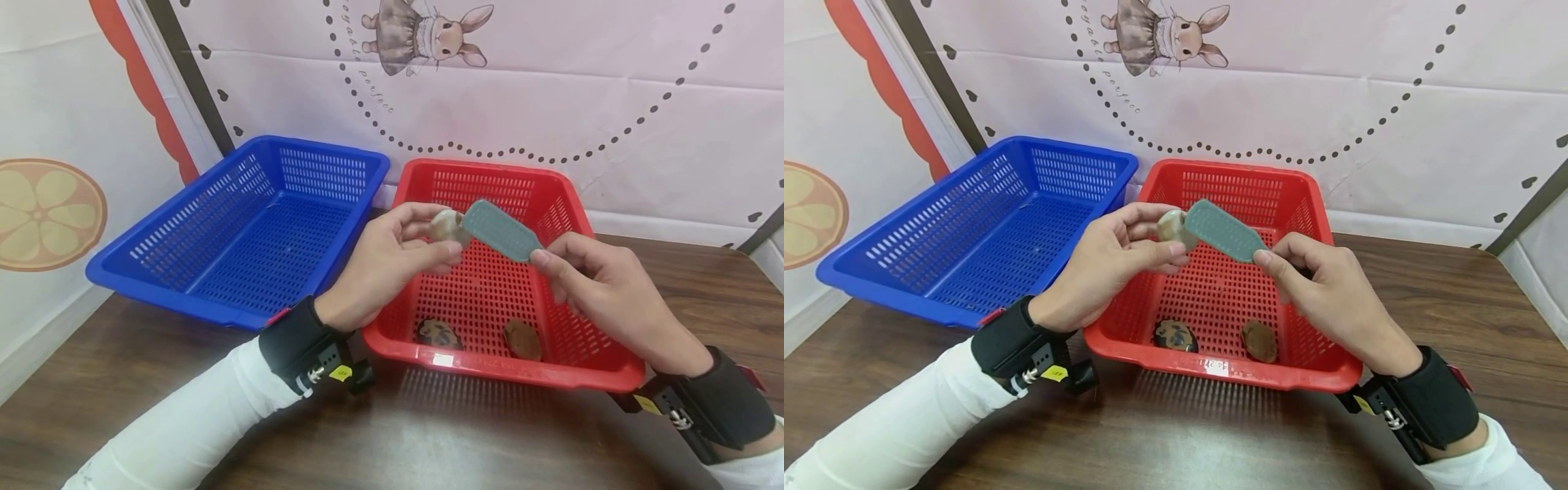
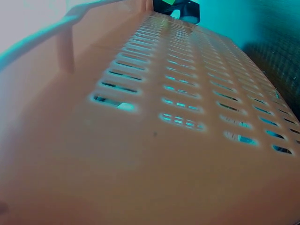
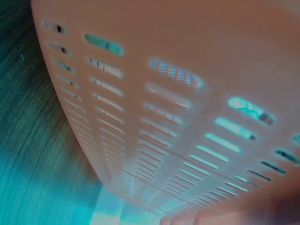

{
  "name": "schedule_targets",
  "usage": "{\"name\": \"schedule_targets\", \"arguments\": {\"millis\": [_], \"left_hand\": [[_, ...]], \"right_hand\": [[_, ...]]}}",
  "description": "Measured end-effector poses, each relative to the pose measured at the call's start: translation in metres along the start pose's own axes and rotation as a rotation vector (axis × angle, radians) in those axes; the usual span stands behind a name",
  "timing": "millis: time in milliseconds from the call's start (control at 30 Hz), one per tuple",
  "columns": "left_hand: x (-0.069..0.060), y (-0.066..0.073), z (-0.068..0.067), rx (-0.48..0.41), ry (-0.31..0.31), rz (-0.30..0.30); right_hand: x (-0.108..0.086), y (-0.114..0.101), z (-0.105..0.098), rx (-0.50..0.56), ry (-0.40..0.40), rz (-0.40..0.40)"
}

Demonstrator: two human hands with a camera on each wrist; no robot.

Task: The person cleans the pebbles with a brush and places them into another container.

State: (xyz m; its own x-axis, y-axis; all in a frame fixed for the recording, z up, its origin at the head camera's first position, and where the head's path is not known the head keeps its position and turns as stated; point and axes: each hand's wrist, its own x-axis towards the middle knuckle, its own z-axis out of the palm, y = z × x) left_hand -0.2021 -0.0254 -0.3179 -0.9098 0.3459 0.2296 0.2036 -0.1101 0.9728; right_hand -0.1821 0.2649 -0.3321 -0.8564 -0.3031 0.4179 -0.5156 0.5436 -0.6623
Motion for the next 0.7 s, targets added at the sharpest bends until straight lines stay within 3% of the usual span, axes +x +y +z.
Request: {"name": "schedule_targets", "arguments": {"millis": [233,567,700], "left_hand": [[-0.0011,0.0001,0.0000,0.016,-0.005,0.014],[-0.0001,-0.0004,0.0006,0.124,-0.004,0.028],[0.0004,-0.0002,0.0015,0.099,-0.040,0.060]], "right_hand": [[0.0006,0.0005,0.0003,-0.022,-0.077,-0.047],[0.0008,0.0007,0.0000,-0.041,-0.023,0.015],[0.0008,-0.0006,0.0001,-0.033,-0.004,0.031]]}}
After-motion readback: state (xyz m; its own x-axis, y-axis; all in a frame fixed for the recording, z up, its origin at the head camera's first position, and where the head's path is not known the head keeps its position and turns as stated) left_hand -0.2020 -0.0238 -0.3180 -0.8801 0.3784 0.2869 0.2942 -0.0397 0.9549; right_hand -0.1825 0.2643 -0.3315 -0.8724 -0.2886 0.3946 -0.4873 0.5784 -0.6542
